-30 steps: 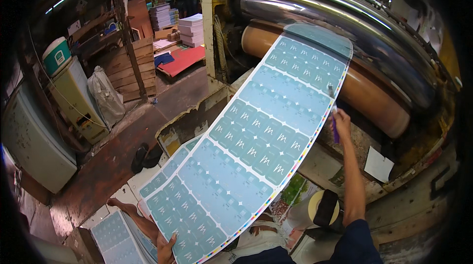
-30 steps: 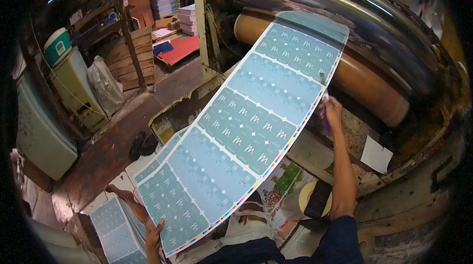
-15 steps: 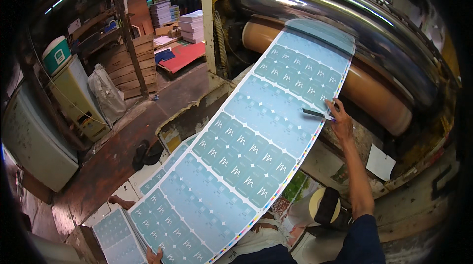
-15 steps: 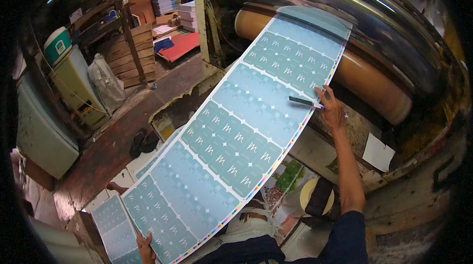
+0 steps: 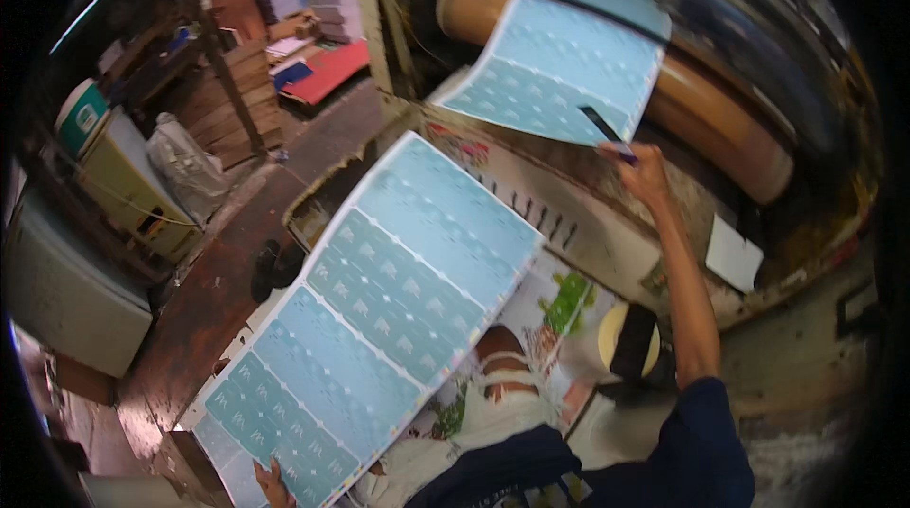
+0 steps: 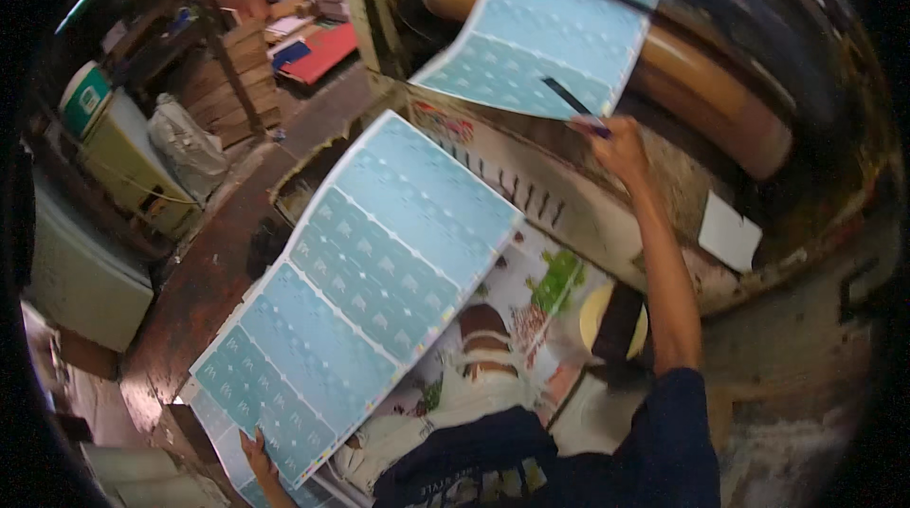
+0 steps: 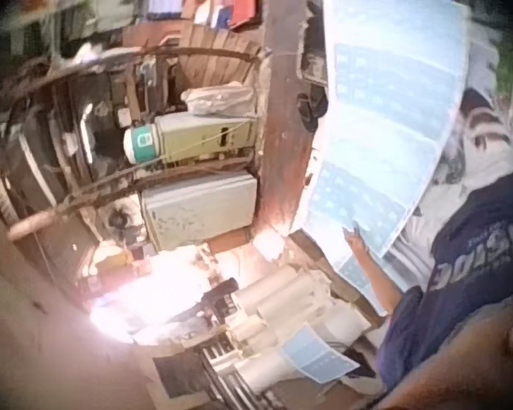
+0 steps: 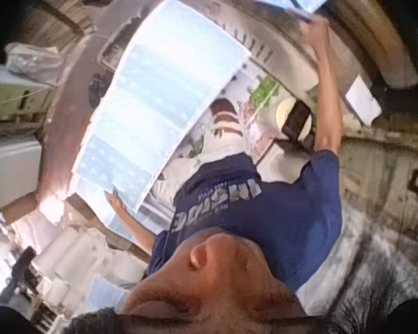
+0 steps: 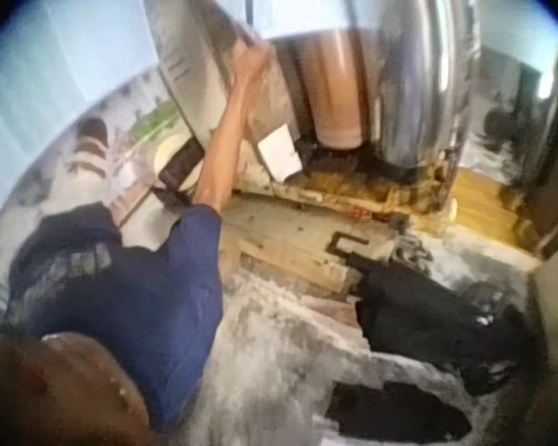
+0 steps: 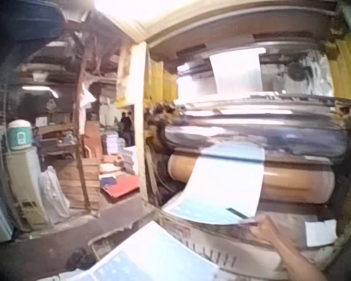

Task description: The person uses a small flat tool to separate and lift printed label sheets from a roll on a large machine.

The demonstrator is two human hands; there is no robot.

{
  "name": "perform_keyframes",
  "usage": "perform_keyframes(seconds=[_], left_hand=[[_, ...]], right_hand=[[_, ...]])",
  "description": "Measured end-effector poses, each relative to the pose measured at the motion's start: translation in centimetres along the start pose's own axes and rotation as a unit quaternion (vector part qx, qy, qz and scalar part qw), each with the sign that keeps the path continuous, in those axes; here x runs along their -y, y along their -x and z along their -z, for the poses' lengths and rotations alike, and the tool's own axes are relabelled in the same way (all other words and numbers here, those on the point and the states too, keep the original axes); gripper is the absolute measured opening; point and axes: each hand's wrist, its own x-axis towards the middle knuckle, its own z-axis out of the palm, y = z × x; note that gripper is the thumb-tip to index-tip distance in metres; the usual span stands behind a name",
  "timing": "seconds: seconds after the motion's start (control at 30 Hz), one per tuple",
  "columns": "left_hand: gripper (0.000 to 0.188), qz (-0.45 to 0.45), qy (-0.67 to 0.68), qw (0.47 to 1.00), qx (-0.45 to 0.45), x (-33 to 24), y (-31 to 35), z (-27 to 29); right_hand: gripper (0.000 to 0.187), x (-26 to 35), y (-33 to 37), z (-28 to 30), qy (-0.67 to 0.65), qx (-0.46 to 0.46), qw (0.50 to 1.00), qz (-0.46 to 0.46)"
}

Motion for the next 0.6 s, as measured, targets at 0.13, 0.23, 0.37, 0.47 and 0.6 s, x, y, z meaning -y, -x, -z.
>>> perform_keyframes(seconds=[0.13,0.23,0.37,0.47,0.6], left_hand=[[0.056,-0.009,-0.032,0.999,-0.034,8.2,-6.6,2.4],[0.053,0.009,-0.065,0.997,-0.028,15.0,-11.5,3.0],[0.049,-0.094,-0.058,0.994,0.004,20.0,-16.2,4.1],[0.049,-0.203,-0.561,0.797,-0.089,20.8,-18.7,1.2],[0.066,-0.121,-0.296,0.941,-0.113,22.3,-21.9,4.5]], right_hand=[[0.026,7.0,2.4,-3.0,0.036,0.036,0.993,0.105],[0.026,6.2,9.6,-7.0,0.008,0.052,0.993,0.105],[0.026,8.7,13.5,-8.7,0.007,0.076,0.993,0.088],[0.028,10.5,16.3,-7.9,-0.014,0.078,0.996,0.041],[0.028,13.5,20.8,-14.0,-0.086,0.005,0.996,0.002]])
